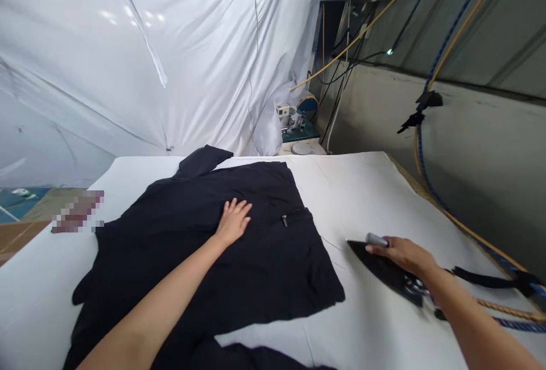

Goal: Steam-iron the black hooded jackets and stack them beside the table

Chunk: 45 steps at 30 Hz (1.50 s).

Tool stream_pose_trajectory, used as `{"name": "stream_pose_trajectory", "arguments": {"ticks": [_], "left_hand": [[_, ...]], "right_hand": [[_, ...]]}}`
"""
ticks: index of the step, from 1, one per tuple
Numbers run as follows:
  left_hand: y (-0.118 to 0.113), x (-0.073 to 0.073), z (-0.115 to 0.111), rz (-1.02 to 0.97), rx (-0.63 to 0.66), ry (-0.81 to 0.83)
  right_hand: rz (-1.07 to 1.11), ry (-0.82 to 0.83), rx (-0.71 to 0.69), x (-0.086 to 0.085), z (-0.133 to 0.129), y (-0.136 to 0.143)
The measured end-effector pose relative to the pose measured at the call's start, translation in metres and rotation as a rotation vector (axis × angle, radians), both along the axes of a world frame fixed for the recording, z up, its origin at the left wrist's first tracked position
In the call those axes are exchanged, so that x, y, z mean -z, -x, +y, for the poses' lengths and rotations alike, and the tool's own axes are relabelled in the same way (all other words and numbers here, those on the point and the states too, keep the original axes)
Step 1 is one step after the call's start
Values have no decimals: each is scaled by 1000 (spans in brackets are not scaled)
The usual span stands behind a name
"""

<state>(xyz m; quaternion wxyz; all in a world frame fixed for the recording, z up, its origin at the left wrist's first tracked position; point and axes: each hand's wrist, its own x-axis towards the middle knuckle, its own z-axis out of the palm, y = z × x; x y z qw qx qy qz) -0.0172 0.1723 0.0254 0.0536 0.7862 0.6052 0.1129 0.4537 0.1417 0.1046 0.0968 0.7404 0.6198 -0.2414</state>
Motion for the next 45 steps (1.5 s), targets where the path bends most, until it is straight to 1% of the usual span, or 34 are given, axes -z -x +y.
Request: {"name": "stream_pose_trajectory", "arguments": {"ticks": [2, 4, 6, 8, 10, 11, 13, 15, 16, 17, 18, 20, 22, 24, 27, 29, 30, 32, 33, 35, 37, 39, 41, 42, 43, 45], "left_hand": [[48, -4, -11, 37, -148, -27], [99, -7, -20, 91, -283, 4], [142, -9, -28, 157, -360, 64], [171, -11, -32, 202, -390, 133], [185, -10, -34, 197, -418, 202], [189, -8, -34, 178, -436, 235], [192, -2, -33, 125, -468, 294], [196, 6, -31, 75, -476, 327], [198, 10, -30, 55, -473, 332], [201, 13, -29, 38, -469, 332], [204, 16, -28, 23, -463, 331], [209, 21, -26, -2, -455, 334], [213, 23, -25, -26, -450, 341], [215, 25, -25, -46, -447, 343], [213, 24, -25, -47, -447, 355], [210, 18, -23, -20, -453, 346], [209, 14, -20, 1, -452, 318], [208, 2, -11, 41, -407, 202], [208, -4, -4, 55, -361, 126], [212, -12, 13, 75, -260, -1], [218, -13, 30, 89, -217, -23], [226, -5, 42, 94, -246, 59], [233, 8, 49, 91, -288, 151], [236, 15, 50, 90, -300, 173], [238, 20, 51, 91, -307, 181], [239, 27, 50, 92, -308, 177]], "right_hand": [[-52, -65, 91, -2, 15, 7], [-90, -120, 88, -13, 35, 29], [-93, -175, -2, -31, 54, 72], [-49, -204, -128, -48, 70, 135], [23, -211, -316, -58, 81, 210], [51, -203, -400, -59, 85, 249], [65, -166, -500, -51, 90, 321], [74, -111, -528, -36, 97, 375], [68, -86, -518, -28, 101, 393], [56, -69, -500, -22, 107, 404], [35, -60, -476, -17, 114, 409], [-30, -62, -419, -13, 132, 400], [-109, -78, -345, -15, 150, 374], [-193, -117, -235, -18, 165, 340], [-252, -163, -66, -20, 180, 294], [-235, -141, -28, -20, 185, 275], [-218, -127, -42, -20, 186, 271], [-186, -131, -122, -23, 186, 275], [-166, -152, -176, -24, 184, 283], [-116, -213, -284, -27, 178, 311], [-53, -225, -368, -27, 174, 348], [-8, -189, -412, -25, 178, 382], [-4, -170, -387, -20, 192, 400], [-20, -178, -345, -17, 203, 400], [-47, -194, -284, -15, 215, 394], [-125, -225, -120, -12, 241, 366]]}}
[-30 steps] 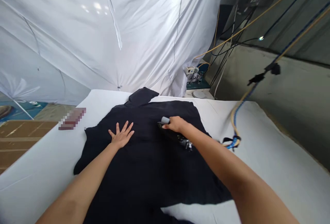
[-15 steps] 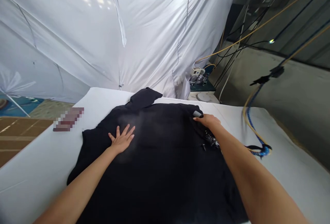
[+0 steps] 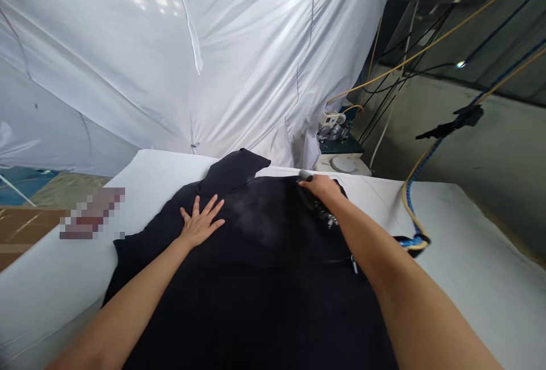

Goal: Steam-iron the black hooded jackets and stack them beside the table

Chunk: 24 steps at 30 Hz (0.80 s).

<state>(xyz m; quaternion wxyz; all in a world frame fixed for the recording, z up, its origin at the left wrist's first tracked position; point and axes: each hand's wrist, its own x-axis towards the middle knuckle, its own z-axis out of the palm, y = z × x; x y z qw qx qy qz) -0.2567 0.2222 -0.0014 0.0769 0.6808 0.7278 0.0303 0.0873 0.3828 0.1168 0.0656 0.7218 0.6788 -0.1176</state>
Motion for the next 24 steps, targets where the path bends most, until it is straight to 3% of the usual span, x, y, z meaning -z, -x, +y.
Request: {"name": "stream_pose_trajectory", "arguments": {"ticks": [4, 7, 9, 13, 16, 20, 22, 24], "left_hand": [[-1, 0, 1, -6, -12, 13], [-4, -2, 6, -8, -24, 7], [-5, -4, 8, -29, -24, 16], [0, -13, 8, -133, 15, 78], [23, -22, -7, -153, 0, 29], [78, -32, -45, -68, -330, -94], [103, -34, -63, -47, -536, -103], [119, -33, -76, -43, -685, -84]], "right_hand": [[-100, -36, 274, -6, 34, -65], [-127, -48, 209, -17, 32, -72], [-107, -64, 61, -21, 20, -50], [31, -29, -320, -14, -12, 30], [70, 14, -359, -2, -17, 81], [-8, -84, -133, -6, -8, 114], [2, -122, -196, -15, -14, 127], [32, -105, -394, -23, -33, 148]]}}
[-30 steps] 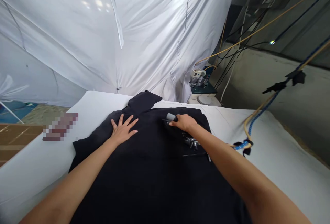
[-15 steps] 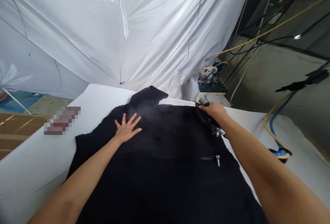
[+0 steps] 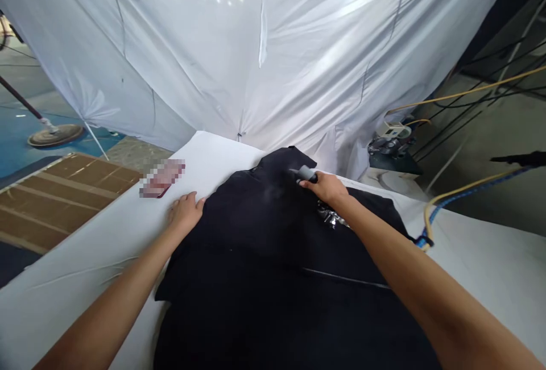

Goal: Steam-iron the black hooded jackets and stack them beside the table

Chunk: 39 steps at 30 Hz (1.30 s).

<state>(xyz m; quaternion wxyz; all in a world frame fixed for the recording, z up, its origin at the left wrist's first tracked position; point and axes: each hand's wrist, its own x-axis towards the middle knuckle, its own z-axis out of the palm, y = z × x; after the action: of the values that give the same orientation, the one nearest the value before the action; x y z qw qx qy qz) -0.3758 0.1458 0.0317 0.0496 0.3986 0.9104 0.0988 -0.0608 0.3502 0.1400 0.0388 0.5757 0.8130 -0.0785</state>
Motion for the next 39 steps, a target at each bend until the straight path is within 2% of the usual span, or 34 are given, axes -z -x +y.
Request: {"name": "stream_pose_trajectory", "arguments": {"ticks": [3, 5, 7, 10, 12, 14, 16, 18, 20, 22, 24, 26, 28, 31, 33, 36, 37, 39], "left_hand": [[8, 9, -11, -69, -58, 7], [6, 20, -14, -86, -55, -21], [4, 32, -15, -53, -79, -52], [6, 46, -15, -28, -77, -111], [10, 50, -15, -72, -42, -175], [18, 48, -19, -134, -35, -315], [26, 43, -31, -153, -90, -497], [33, 36, -47, -166, -155, -565], [34, 30, -63, -254, -167, -449], [30, 27, -74, -410, -119, -296], [23, 26, -77, -547, -76, -240], [17, 29, -74, -636, -64, -247], [13, 33, -70, -692, -75, -258], [13, 36, -65, -768, -98, -290], [15, 34, -64, -794, -107, -296], [14, 31, -65, -797, -119, -264], [13, 29, -66, -798, -128, -262], [9, 28, -70, -797, -150, -292]], "right_hand": [[-45, 87, -301, 1, -38, 49], [-93, 134, -401, 9, -54, 89], [-107, 156, -397, 18, -52, 126], [-87, 100, -224, 24, -22, 162], [-80, 29, -82, 21, 4, 172], [-87, -5, 4, 15, 20, 173], [-85, 0, -13, 9, 21, 168], [-70, 29, -127, 7, 8, 163], [-67, 74, -289, 10, -14, 164], [-94, 126, -415, 16, -32, 171], [-125, 165, -443, 21, -43, 181], [-120, 167, -389, 22, -47, 186], [-93, 141, -350, 17, -50, 181], [-89, 139, -416, 5, -65, 148], [-115, 189, -489, 1, -81, 113], [-174, 266, -526, 5, -98, 48], [-194, 277, -494, 8, -99, 26], [-218, 274, -347, 14, -93, -19]]}}
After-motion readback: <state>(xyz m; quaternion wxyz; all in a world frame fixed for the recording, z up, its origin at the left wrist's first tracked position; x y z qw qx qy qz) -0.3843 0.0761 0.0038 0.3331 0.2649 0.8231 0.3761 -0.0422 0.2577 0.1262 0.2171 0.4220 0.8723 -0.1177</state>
